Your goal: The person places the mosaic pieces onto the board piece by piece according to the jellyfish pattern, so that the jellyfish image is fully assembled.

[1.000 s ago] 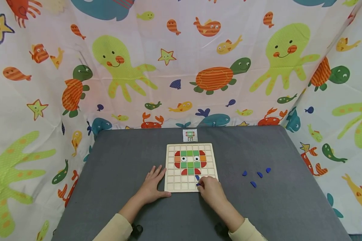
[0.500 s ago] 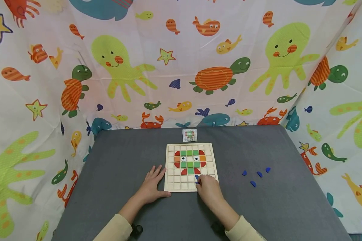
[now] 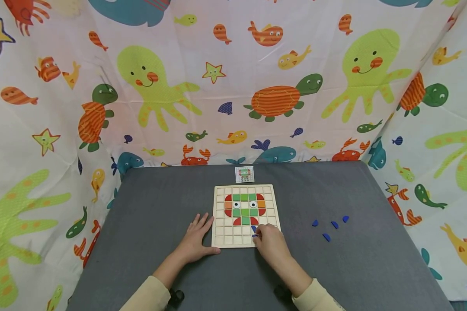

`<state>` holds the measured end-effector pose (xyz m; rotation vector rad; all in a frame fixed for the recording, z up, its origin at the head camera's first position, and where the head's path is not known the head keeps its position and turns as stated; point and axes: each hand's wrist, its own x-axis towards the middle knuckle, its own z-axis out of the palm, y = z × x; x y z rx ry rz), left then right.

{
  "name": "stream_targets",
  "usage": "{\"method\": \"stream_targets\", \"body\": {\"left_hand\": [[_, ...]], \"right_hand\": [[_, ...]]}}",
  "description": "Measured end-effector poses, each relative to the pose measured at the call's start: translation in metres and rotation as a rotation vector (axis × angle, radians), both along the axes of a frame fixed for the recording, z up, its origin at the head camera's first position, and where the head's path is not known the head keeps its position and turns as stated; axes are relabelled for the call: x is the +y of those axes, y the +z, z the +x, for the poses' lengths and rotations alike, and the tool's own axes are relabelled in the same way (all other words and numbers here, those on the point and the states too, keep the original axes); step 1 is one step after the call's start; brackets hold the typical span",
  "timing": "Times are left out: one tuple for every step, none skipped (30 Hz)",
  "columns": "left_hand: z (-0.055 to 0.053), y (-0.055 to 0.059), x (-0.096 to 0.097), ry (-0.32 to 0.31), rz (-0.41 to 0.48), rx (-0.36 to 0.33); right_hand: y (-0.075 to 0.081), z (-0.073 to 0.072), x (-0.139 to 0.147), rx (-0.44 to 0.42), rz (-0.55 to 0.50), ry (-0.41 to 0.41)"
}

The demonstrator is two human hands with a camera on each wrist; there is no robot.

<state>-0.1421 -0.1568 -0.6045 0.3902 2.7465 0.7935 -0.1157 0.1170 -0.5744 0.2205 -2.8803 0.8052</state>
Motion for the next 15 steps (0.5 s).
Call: {"method": "stream_targets", "body": {"left_hand": [[0.0, 0.0, 0.0, -0.001, -0.001, -0.003], [0.001, 0.0, -0.001, -0.003, 0.003, -0.001], [0.001, 0.0, -0.001, -0.005, 0.006, 0.003], [0.001, 0.0, -0.001, -0.005, 0.002, 0.0], [0.001, 0.0, -0.001, -0.006, 0.001, -0.002], [0.001, 0.0, -0.001, -0.007, 0.001, -0.004], [0.001, 0.001, -0.001, -0.006, 0.005, -0.002], [0.001, 0.001, -0.001, -0.006, 0.007, 0.001], [0.001, 0.001, -0.001, -0.004, 0.007, -0.003], [0.001, 0.001, -0.001, -0.002, 0.006, -0.007], [0.001, 0.001, -0.001, -0.001, 0.008, -0.005], [0.001, 0.0, -0.001, 0.0, 0.011, -0.003], [0.0, 0.0, -0.001, 0.001, 0.012, 0.0], [0.0, 0.0, -0.001, 0.001, 0.01, -0.002], [0.0, 0.0, -0.001, 0.001, 0.008, -0.004]], "right_hand": [[0.002, 0.0, 0.002, -0.004, 0.0, 0.0], [0.003, 0.0, 0.003, -0.011, -0.001, -0.004], [0.005, -0.001, 0.006, -0.019, 0.003, -0.011], [0.007, -0.001, 0.008, -0.032, 0.004, -0.021], [0.008, -0.001, 0.01, -0.043, 0.007, -0.03], [0.009, -0.002, 0.013, -0.051, 0.007, -0.042], [0.01, -0.003, 0.016, -0.057, 0.006, -0.055], [0.011, -0.004, 0.02, -0.061, 0.007, -0.068], [0.012, -0.005, 0.024, -0.063, 0.007, -0.08], [0.012, -0.006, 0.028, -0.066, 0.001, -0.092], [0.013, -0.007, 0.033, -0.067, -0.003, -0.104], [0.014, -0.008, 0.039, -0.068, -0.008, -0.116], [0.015, -0.009, 0.044, -0.067, -0.015, -0.127], [0.016, -0.01, 0.05, -0.065, -0.02, -0.138], [0.017, -0.011, 0.056, -0.063, -0.027, -0.149]]}}
